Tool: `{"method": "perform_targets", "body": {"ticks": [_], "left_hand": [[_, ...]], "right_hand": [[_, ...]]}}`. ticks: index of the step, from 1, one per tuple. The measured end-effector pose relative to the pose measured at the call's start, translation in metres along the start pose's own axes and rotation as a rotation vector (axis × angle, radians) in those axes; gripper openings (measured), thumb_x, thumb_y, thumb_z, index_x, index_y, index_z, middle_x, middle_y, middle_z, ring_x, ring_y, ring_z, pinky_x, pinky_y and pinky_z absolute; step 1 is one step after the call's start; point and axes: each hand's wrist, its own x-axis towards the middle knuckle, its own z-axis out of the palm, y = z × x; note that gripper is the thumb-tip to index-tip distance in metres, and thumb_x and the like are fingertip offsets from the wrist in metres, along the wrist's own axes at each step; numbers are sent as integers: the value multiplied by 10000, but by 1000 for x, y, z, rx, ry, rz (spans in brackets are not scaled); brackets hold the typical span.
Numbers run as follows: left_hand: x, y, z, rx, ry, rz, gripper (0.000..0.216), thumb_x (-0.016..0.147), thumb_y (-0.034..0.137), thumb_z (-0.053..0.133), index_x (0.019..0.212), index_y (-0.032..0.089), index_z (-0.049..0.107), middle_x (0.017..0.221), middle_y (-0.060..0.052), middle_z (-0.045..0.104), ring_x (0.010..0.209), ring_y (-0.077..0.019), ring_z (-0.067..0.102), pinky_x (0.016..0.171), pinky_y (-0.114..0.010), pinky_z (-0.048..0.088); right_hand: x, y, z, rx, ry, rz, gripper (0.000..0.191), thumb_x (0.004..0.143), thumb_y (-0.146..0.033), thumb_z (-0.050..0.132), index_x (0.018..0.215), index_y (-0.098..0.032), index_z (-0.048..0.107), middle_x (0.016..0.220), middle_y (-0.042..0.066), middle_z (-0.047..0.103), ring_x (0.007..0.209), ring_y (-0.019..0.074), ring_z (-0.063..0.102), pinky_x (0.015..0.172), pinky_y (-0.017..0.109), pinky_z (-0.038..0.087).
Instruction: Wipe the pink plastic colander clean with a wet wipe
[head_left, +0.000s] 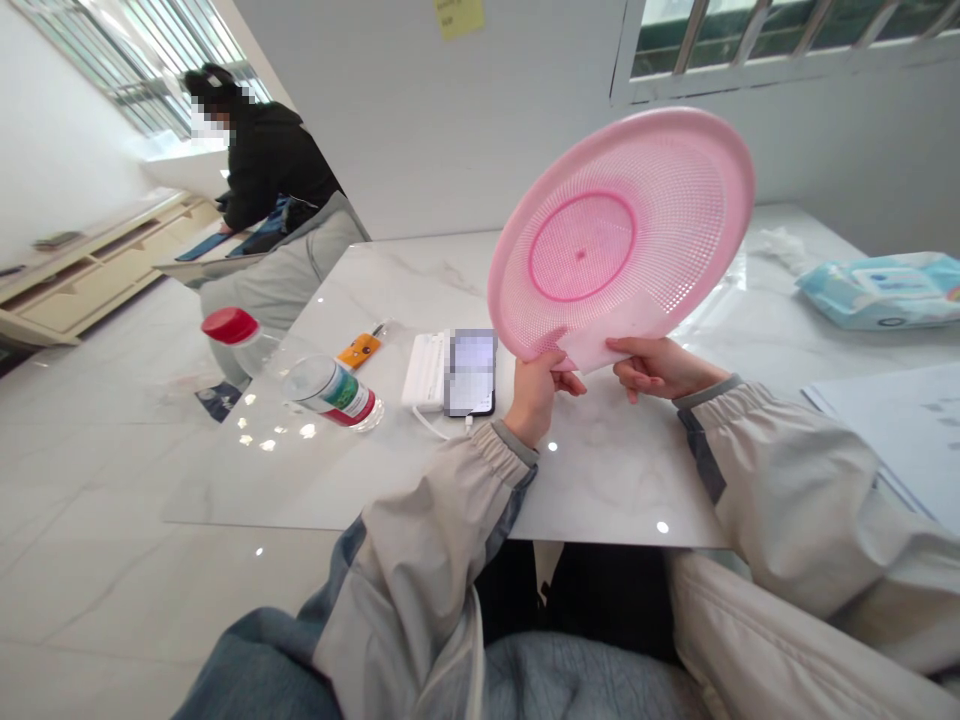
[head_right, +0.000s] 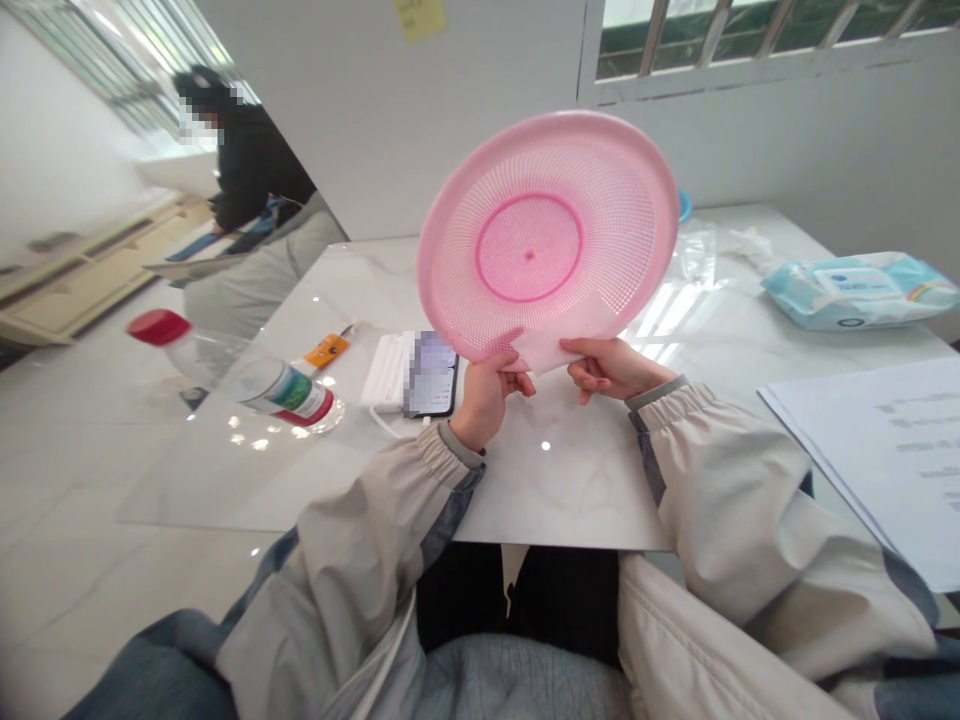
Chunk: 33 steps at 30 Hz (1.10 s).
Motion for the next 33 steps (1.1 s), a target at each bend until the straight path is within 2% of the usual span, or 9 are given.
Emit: {"method": "perform_targets", "body": {"ticks": [4,8,12,15,17,21,25,29,33], "left_hand": [[1,-2,1,17,8,17,259,816,332,687,985,143,738,539,26,565,481,-192,622,594,-341,485],[2,-1,2,19,32,81,182,893,338,705,935,162,693,640,1,635,546,-174,659,593,-310,477],[3,3,2,-15,162,234,175,974,311,706,1093,193,654,1052,-54,751,661,-119,704,650,-275,504],[3,6,3,-34,235,321,332,1003,336,737,1298,247,616,1416,-89,670,769,-105,742,736,-282,556],[3,8,4,-48,254,364,441,1012,357,751,1407,286,569,1513,-97,608,860,-122,772,802,-295,589],[2,10,5,-69,275,436,507,1024,384,757,1470,321,525,1529,-95,576,1021,-171,802,900,-318,617],[5,10,1,-50,267,498,392,1042,436,748,1361,285,577,1443,-91,644,1079,-189,806,923,-311,611],[12,6,-4,-70,266,486,296,1096,517,658,1197,245,598,1234,-73,743,1040,-190,817,945,-316,612],[17,4,-7,-71,273,466,289,1111,525,635,1149,242,589,1119,-53,776,1007,-185,820,988,-337,613]], "right_hand": [[3,2,-3,37,-4,53,537,925,-539,825,539,-261,576,375,-27,433,345,118,364,616,370,716],[7,4,2,98,129,-37,401,994,-439,770,686,-192,702,551,44,688,389,119,483,667,398,723],[12,8,7,150,240,-191,239,1013,-376,742,908,-165,784,773,110,835,521,169,690,736,393,722],[15,9,10,151,289,-255,214,1028,-365,725,1056,-164,793,920,137,872,611,203,774,783,410,721],[15,9,11,141,311,-283,225,1023,-371,743,1117,-172,788,976,137,877,668,226,808,818,432,721],[15,8,12,106,382,-384,305,954,-383,837,1185,-196,771,1047,127,877,848,282,859,796,431,723],[15,8,11,47,419,-469,382,919,-418,867,1214,-194,776,1115,132,868,999,317,863,772,416,729],[13,7,12,18,434,-488,414,895,-455,897,1212,-211,791,1101,122,869,1013,338,862,768,430,730],[11,7,14,-10,417,-472,438,887,-488,899,1199,-199,795,1056,139,872,942,335,864,752,432,723]]}}
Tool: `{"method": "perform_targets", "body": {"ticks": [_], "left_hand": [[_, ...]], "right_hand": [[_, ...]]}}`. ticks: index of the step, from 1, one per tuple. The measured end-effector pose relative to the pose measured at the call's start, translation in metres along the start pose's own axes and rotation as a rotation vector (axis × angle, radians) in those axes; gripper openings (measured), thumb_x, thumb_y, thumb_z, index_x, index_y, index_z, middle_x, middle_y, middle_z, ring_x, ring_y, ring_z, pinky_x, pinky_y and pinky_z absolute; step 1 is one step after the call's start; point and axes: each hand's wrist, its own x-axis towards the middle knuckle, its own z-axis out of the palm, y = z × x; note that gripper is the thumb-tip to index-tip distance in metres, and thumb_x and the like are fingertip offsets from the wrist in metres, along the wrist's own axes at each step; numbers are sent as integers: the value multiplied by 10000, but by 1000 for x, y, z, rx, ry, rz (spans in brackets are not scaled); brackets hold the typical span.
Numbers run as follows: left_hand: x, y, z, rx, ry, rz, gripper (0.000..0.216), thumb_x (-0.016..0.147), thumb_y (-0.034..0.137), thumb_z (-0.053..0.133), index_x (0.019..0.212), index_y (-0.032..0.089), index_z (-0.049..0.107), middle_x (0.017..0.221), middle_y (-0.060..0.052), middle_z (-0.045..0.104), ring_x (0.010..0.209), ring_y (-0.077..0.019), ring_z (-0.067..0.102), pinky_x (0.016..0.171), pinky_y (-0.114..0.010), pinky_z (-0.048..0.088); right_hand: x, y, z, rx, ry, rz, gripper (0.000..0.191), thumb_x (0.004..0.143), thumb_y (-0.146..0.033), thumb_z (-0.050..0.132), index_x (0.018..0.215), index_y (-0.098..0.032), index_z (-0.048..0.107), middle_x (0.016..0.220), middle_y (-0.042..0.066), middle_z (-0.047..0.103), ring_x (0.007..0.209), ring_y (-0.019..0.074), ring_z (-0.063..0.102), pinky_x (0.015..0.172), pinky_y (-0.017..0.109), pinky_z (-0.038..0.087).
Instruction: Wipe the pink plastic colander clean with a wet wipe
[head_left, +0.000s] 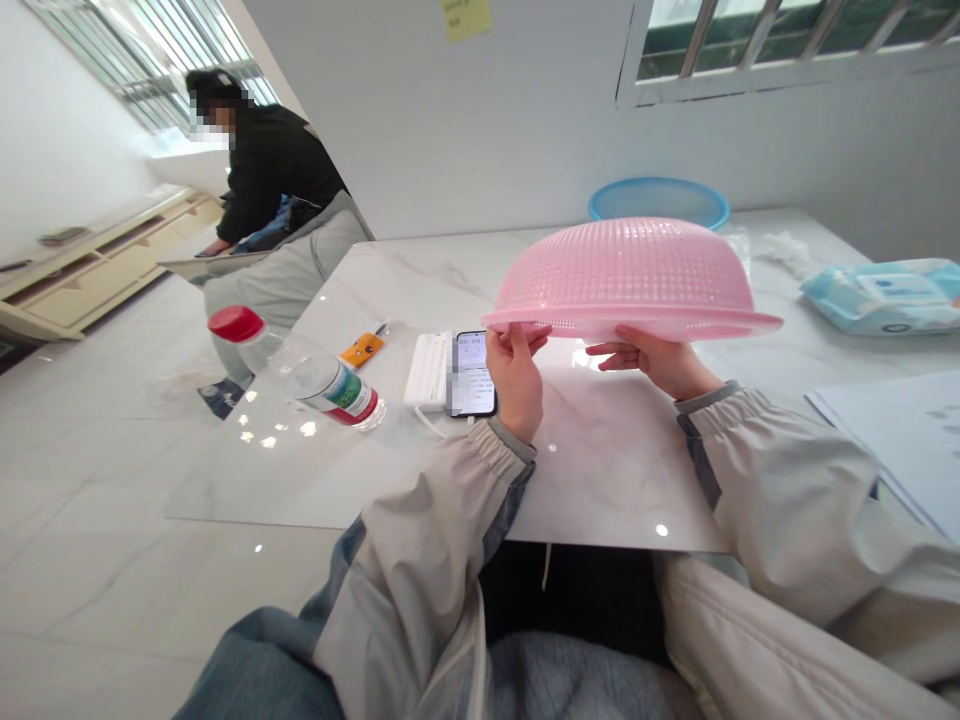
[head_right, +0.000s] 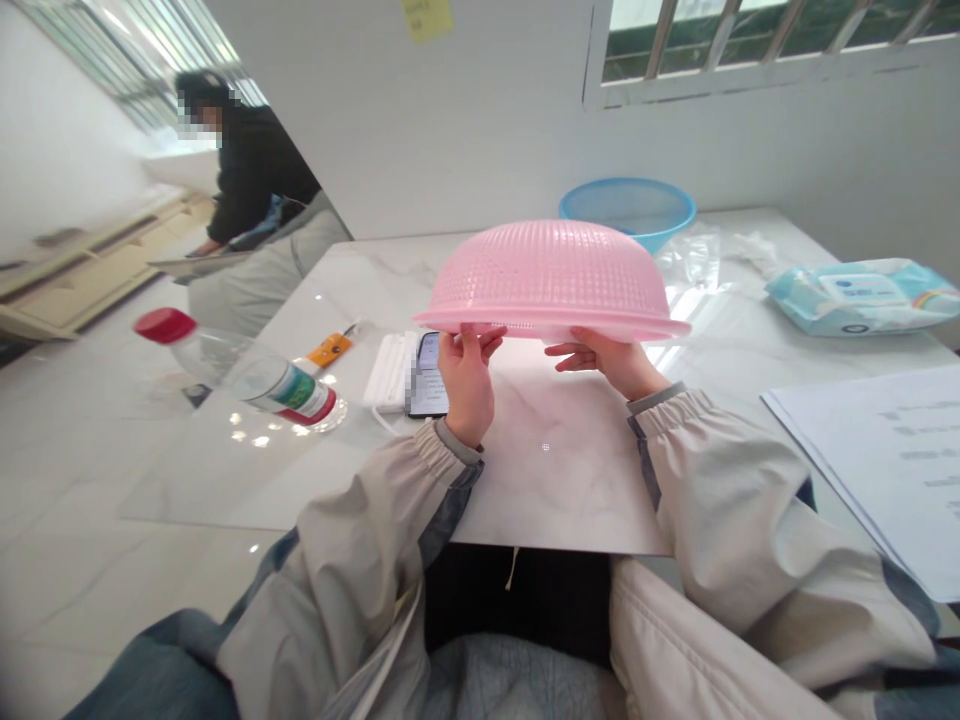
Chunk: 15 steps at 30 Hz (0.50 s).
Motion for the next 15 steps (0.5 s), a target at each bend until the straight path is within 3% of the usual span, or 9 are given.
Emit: {"method": "perform_targets", "body": {"ticks": [5,11,15], "left_hand": [[-2,2,2,-15,-6,-25,271,1119,486,632,1102,221,573,1148,-74,789,881,-154,800,883,-307,619],[-8,-1,5,0,-93,-129,346,1092,539,670,1060,212,564,1008,-68,803,793,-157,788,792,-295,605],[-12,-4,5,11,-201,-206,301,1071,472,722,1044,201,593,924,-29,746,754,-146,768,726,-271,571]], "right_hand": [[2,5,-5,-8,-74,100,443,912,-535,841,1173,-180,794,983,148,876,770,310,843,816,492,720],[4,8,-7,46,-247,201,349,979,-496,741,1141,-198,821,1009,125,885,789,274,840,929,482,707],[2,7,-7,81,-310,250,337,1009,-460,695,1157,-187,826,1049,124,886,838,279,844,1000,516,686]]}}
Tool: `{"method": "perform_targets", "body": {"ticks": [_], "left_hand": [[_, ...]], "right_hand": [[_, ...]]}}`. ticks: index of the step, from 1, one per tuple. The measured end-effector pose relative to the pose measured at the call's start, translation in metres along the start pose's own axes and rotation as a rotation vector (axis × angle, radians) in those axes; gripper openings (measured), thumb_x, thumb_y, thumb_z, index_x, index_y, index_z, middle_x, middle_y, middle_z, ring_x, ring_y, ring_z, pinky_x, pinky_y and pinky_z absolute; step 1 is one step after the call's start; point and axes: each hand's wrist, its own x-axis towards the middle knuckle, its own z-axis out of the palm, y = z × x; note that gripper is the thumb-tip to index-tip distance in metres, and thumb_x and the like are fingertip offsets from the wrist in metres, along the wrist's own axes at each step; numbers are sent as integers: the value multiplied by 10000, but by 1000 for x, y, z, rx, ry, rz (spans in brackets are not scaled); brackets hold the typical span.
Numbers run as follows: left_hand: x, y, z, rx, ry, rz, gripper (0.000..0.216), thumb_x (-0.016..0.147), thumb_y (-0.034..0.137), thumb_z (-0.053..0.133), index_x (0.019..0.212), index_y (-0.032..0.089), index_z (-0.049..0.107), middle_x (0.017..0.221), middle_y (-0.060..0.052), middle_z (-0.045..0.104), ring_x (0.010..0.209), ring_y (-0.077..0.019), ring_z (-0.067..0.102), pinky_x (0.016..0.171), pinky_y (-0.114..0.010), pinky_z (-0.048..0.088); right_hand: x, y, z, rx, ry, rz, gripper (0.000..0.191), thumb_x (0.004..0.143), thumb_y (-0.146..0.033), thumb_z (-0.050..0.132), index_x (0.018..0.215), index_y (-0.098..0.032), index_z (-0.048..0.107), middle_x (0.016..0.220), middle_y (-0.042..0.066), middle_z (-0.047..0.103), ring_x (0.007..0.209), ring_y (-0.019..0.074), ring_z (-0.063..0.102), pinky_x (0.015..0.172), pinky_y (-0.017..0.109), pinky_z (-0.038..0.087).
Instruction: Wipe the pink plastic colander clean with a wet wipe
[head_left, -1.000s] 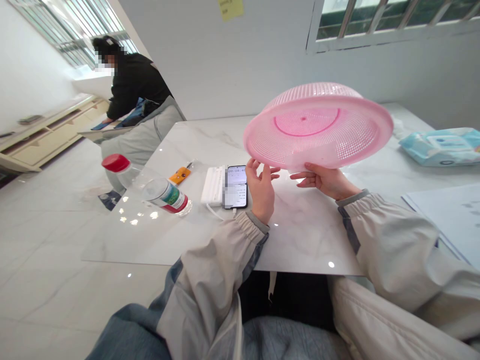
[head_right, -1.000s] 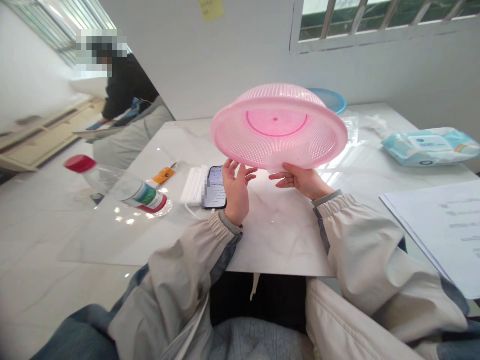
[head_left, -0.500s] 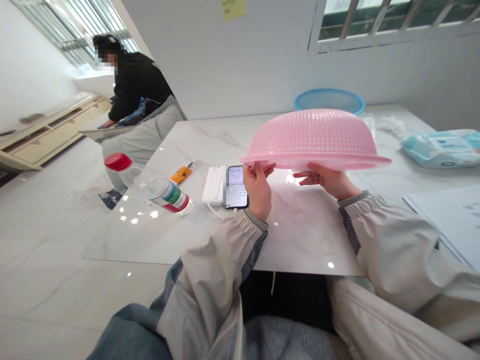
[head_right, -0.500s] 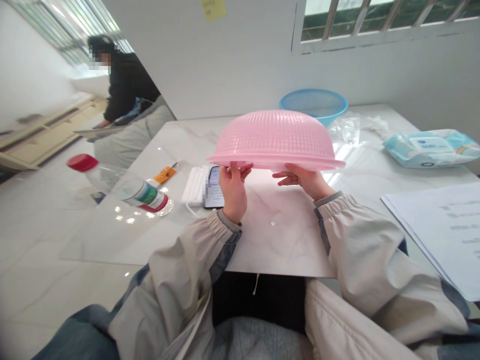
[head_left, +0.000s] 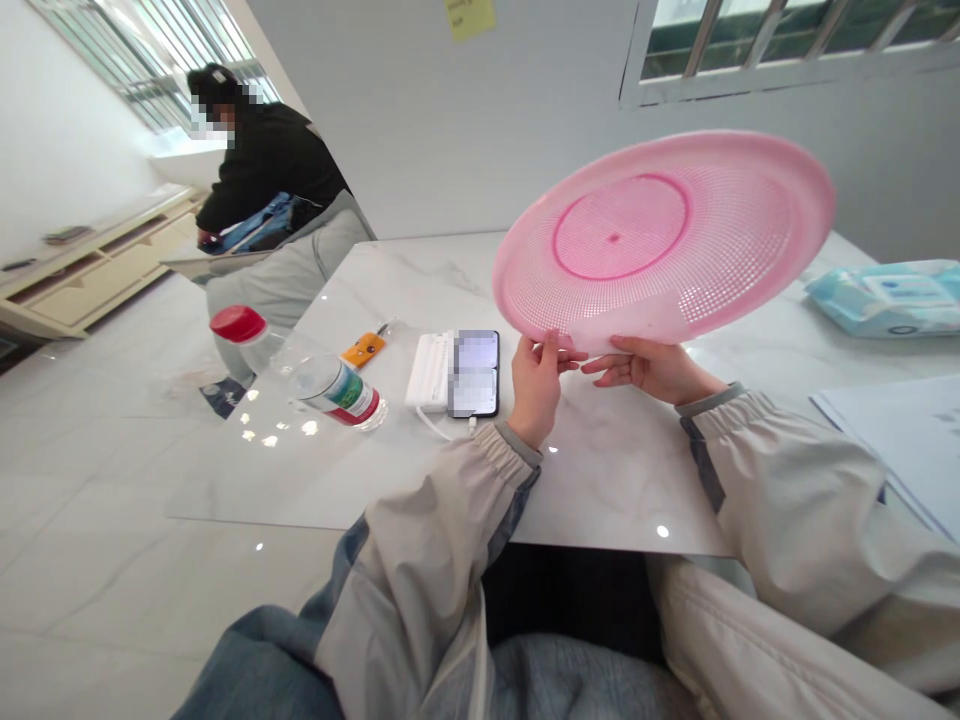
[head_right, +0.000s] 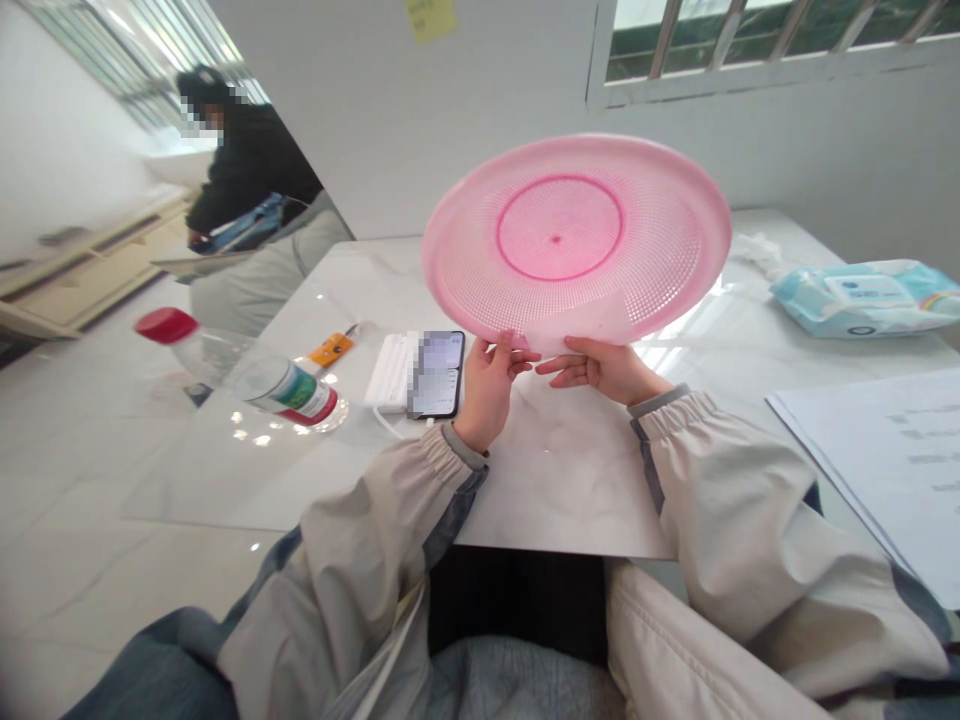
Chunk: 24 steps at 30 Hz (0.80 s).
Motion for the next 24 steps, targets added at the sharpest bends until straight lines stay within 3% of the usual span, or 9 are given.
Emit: {"method": "perform_targets", "body": {"ticks": [5,9,13,16,18,21,24], "left_hand": [[-3,-1,-1,64,-38,-35,248,1052,415,736,1046,198,615,965,-26,708,769,-139,749,609,-239,474],[-3,-1,-2,141,-28,16,303,1032,490,739,1051,198,657,1015,-60,726,894,-183,735,634,-261,491],[-6,-2,0,188,-140,84,434,990,622,759,1109,208,708,1218,-113,762,1165,-267,712,888,-366,590],[-7,-4,1,216,-281,109,547,885,604,889,1223,215,704,1314,-125,761,1251,-295,705,1093,-458,561],[-7,-5,0,239,-353,100,573,844,586,931,1208,203,711,1279,-134,773,1240,-304,720,1112,-474,557],[-4,-6,-3,279,-428,77,504,878,598,892,1121,181,747,1147,-133,803,1127,-294,754,1012,-443,593],[-1,-8,-7,374,-418,106,401,926,559,840,1041,181,768,1000,-90,812,956,-244,744,888,-387,586]], "right_hand": [[0,-1,-1,32,-34,38,337,1035,-428,652,1161,-166,822,1080,135,884,851,274,844,1015,500,677],[0,-2,-2,86,-18,53,305,1047,-385,631,1108,-157,824,1012,131,885,787,245,834,946,440,695],[-2,-5,-1,181,-41,81,303,1057,-376,622,969,-158,813,894,107,871,697,209,804,892,396,703],[-4,-6,0,231,-92,130,329,1070,-378,603,895,-178,796,806,70,846,634,184,767,876,385,705],[-6,-6,0,243,-124,154,330,1069,-381,608,872,-189,791,761,50,829,602,176,746,861,385,709],[-7,-5,0,249,-170,138,348,1067,-387,625,830,-186,782,717,39,803,572,164,721,853,384,712],[-7,-6,2,259,-186,85,373,1090,-398,613,836,-181,777,732,40,792,629,163,737,848,367,711]]}}
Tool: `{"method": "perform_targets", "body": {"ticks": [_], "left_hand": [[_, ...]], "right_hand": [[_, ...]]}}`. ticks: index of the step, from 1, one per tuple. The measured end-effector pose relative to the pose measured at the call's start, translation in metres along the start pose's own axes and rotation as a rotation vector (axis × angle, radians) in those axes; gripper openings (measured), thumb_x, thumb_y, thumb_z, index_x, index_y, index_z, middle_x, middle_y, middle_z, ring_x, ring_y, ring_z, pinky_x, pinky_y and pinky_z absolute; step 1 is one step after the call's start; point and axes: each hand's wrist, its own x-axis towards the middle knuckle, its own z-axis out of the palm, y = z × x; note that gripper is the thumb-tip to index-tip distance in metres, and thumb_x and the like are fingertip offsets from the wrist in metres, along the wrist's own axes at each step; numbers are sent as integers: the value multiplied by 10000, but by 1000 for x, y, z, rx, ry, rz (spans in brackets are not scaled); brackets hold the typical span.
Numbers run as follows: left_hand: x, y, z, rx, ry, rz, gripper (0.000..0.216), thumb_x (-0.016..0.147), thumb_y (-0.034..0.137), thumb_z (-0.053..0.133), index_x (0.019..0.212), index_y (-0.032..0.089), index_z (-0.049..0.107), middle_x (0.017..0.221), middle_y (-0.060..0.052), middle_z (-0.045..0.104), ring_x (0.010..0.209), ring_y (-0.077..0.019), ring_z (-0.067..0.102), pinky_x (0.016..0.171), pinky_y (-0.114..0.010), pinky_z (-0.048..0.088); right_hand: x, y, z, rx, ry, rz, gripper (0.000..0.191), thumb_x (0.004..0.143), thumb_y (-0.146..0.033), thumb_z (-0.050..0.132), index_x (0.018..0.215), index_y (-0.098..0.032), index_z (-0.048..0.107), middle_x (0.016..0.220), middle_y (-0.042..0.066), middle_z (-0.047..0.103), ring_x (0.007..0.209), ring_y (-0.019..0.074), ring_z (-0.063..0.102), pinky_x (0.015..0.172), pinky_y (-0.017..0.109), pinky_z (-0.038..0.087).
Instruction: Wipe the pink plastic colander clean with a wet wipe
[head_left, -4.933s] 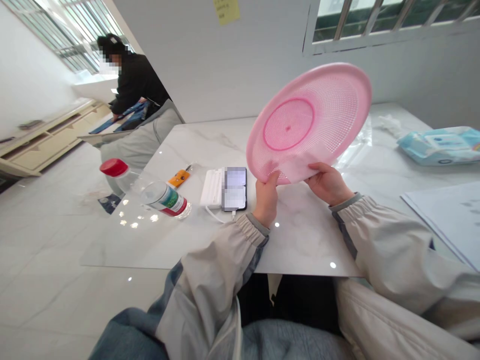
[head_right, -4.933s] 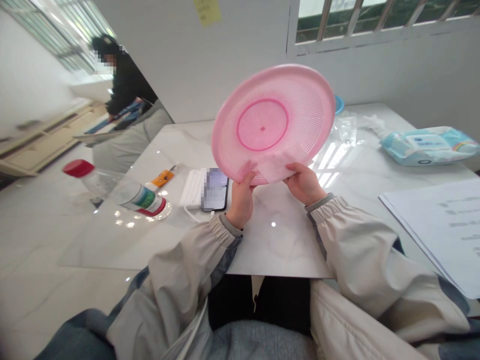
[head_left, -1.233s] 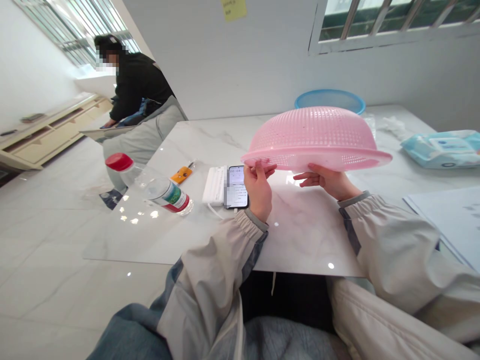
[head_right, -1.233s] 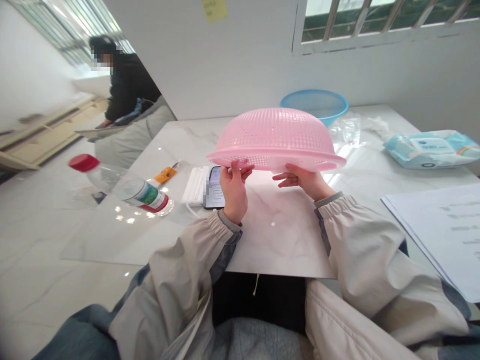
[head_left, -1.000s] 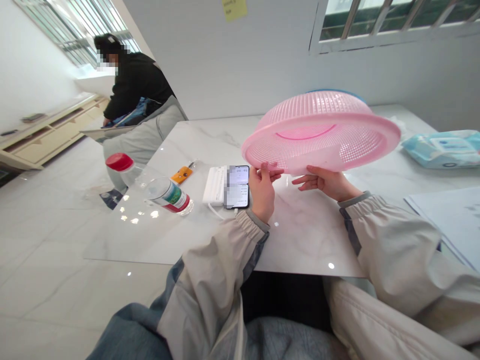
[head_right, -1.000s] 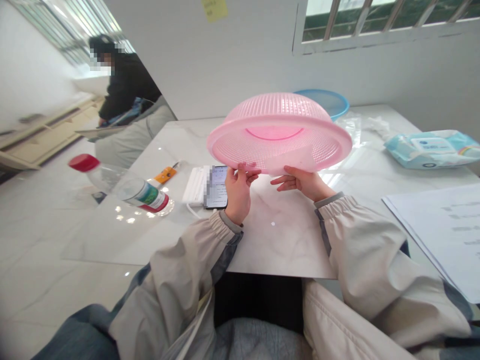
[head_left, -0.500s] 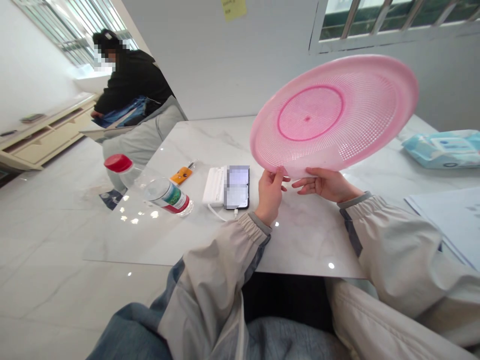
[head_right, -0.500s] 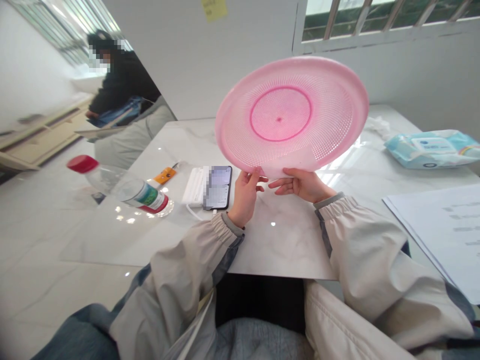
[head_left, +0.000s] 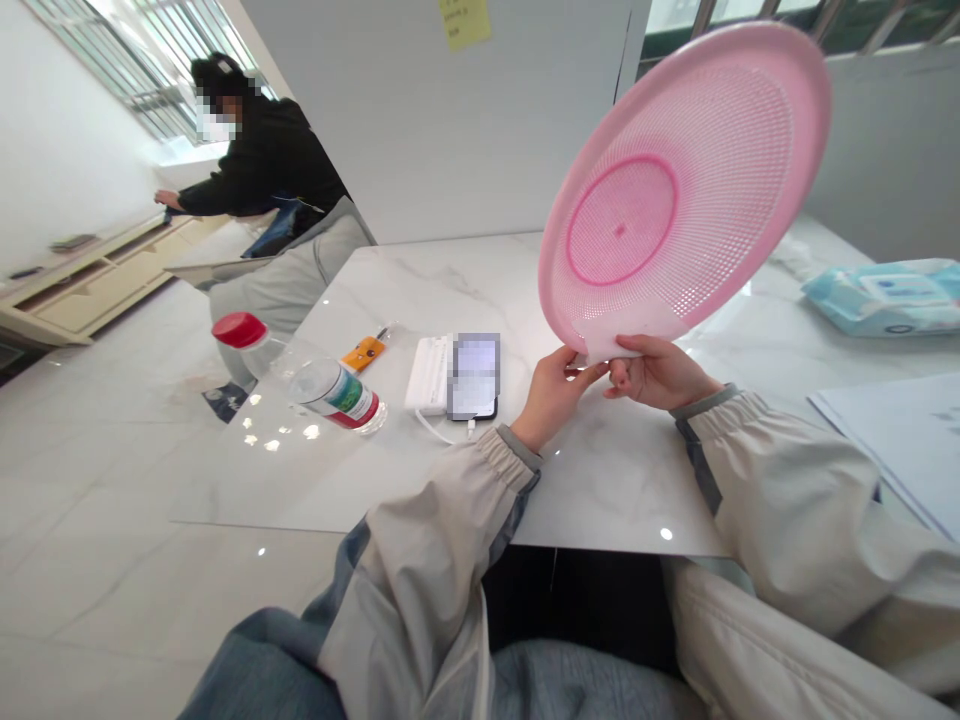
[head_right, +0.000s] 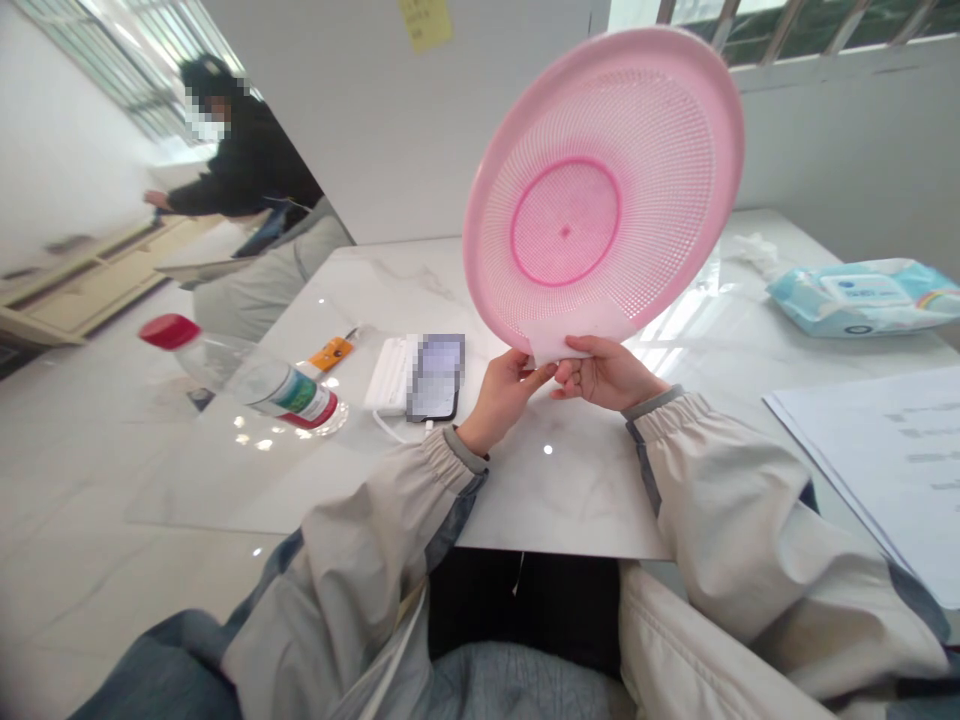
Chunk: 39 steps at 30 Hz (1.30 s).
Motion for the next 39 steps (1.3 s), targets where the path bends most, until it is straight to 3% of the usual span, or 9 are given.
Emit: {"method": "perform_targets", "body": {"ticks": [6,13,17,21,24,28,32,36,39], "left_hand": [[2,-7,-1,98,109,-24,271,967,457,769,904,194,756,783,-11,729,739,-165,633,735,-312,507],[0,1,4,-155,122,-81,295,906,481,802,905,189,764,824,-17,729,771,-153,659,772,-313,555],[-4,11,6,-233,87,-106,354,915,546,809,889,194,782,839,-24,729,748,-137,618,756,-309,534],[-5,13,7,-237,83,-127,323,946,522,774,904,203,800,919,-43,769,726,-129,603,713,-301,507],[-3,11,7,-175,136,-106,275,958,465,758,881,202,787,953,-50,778,852,-165,668,785,-304,541],[-3,11,9,-147,181,-116,180,932,331,802,1066,212,793,1170,-69,783,1144,-235,713,961,-339,569],[-4,14,9,-162,121,-126,205,936,277,776,1131,215,766,1191,-57,783,1102,-231,732,969,-357,577],[-2,14,5,17,178,-19,56,939,254,742,972,214,763,1006,-30,765,1029,-220,701,1014,-385,548],[-2,13,4,112,147,81,137,981,309,716,890,224,773,983,-43,768,1043,-241,690,1090,-433,527]], "right_hand": [[1,-1,5,49,-31,-31,365,1110,-428,592,947,-166,786,862,55,798,813,202,796,865,398,726],[2,-4,2,101,-13,81,411,1141,-459,476,1066,-173,761,956,77,826,798,241,822,791,437,726],[1,-4,3,81,2,80,364,1107,-494,542,1145,-196,748,914,61,808,806,256,824,798,446,718],[1,-4,5,39,25,34,349,1061,-539,612,1163,-234,747,887,45,778,950,299,828,855,480,705],[2,-2,4,-2,38,29,370,1043,-562,624,1144,-232,757,966,71,802,1054,322,814,897,499,695],[3,1,9,-47,72,-15,382,1053,-531,617,1253,-241,763,1199,103,830,1137,321,792,956,521,684],[3,3,17,-78,88,-76,363,1056,-489,643,1315,-263,758,1318,98,813,1225,310,755,975,509,683],[5,5,16,-96,106,-114,324,1032,-476,697,1256,-255,772,1319,87,809,1155,273,759,893,438,699],[6,5,11,-102,124,-118,300,1021,-472,714,1216,-252,773,1225,80,828,1094,267,773,902,448,703]]}}
